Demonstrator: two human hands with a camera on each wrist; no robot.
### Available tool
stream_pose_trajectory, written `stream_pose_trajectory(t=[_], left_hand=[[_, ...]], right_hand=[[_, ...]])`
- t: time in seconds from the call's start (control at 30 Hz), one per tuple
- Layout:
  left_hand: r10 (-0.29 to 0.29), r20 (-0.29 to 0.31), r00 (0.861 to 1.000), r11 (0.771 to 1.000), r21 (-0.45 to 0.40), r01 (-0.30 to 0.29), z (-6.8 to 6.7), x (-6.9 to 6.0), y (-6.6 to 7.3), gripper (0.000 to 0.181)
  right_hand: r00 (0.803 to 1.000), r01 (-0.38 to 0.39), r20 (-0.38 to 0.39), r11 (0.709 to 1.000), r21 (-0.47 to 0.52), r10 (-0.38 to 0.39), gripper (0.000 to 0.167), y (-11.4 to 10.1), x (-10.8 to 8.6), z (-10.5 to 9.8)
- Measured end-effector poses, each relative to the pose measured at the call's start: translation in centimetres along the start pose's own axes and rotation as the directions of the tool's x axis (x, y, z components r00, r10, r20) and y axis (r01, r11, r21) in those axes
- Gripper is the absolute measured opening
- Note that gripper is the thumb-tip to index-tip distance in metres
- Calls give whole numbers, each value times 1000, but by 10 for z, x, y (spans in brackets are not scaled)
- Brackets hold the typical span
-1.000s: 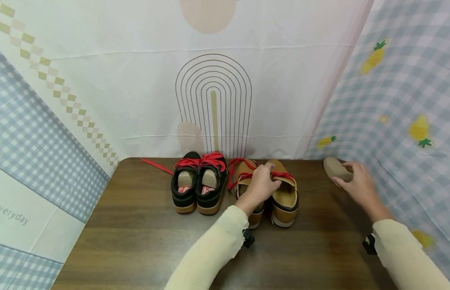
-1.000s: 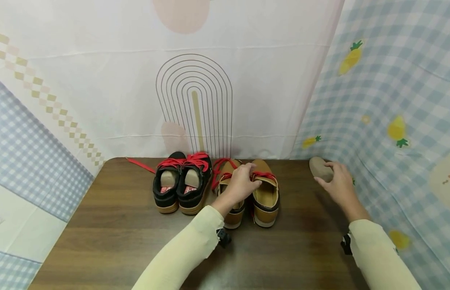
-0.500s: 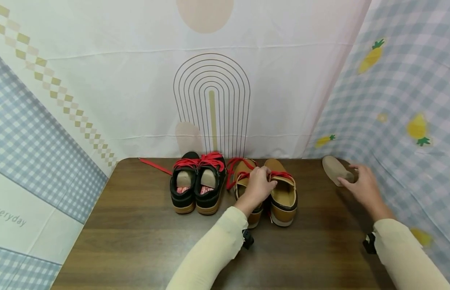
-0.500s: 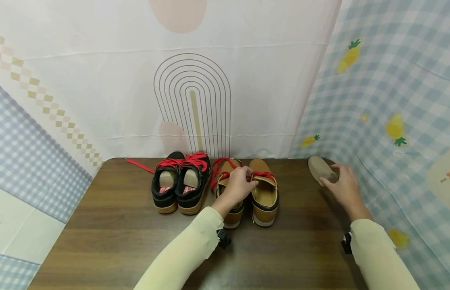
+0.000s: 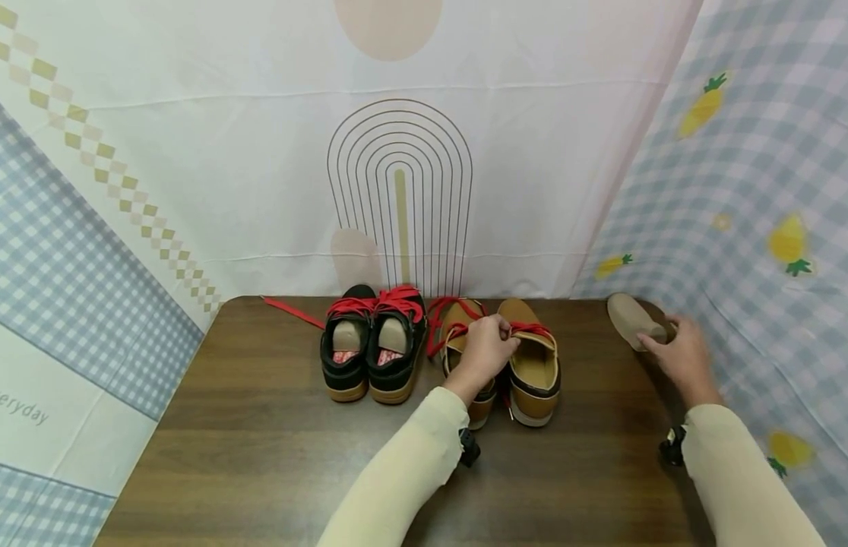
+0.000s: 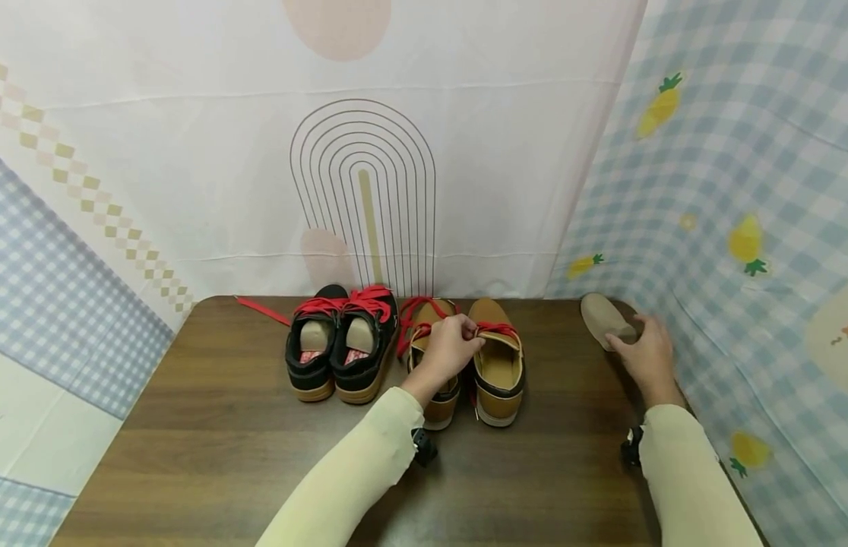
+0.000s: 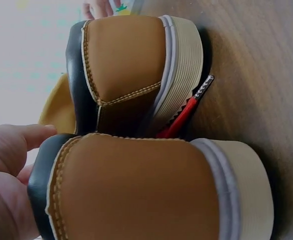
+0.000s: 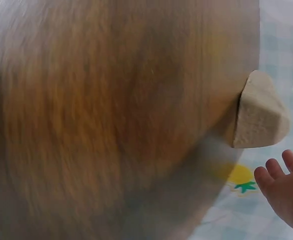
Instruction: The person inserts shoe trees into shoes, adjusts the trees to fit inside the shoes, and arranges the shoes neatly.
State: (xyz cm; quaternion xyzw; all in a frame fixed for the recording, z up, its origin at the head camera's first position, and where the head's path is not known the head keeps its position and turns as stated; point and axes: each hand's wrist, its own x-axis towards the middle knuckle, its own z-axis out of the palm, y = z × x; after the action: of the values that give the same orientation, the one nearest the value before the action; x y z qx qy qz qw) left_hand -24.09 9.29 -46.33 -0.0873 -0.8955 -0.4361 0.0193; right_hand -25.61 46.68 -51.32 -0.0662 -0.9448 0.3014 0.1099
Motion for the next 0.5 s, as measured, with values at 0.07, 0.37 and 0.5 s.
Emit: stream_pose_trajectory(t=[0.07,0.37,0.5], left_hand=[[-1,-7,1000,1000,-11,1,1,0,0,16],[-9,-18,1000,1000,-28,8,2,-1,-2,16],[-3,-21,1000,1000,-29,2,3,-3,-3,16]], right_hand=[[999,-48,12,999,12,48,78,2,1,2],[991,-136,1,988,73,136,75,8,2,15],[991,-132,-3,989,65,132,72,11,2,19]])
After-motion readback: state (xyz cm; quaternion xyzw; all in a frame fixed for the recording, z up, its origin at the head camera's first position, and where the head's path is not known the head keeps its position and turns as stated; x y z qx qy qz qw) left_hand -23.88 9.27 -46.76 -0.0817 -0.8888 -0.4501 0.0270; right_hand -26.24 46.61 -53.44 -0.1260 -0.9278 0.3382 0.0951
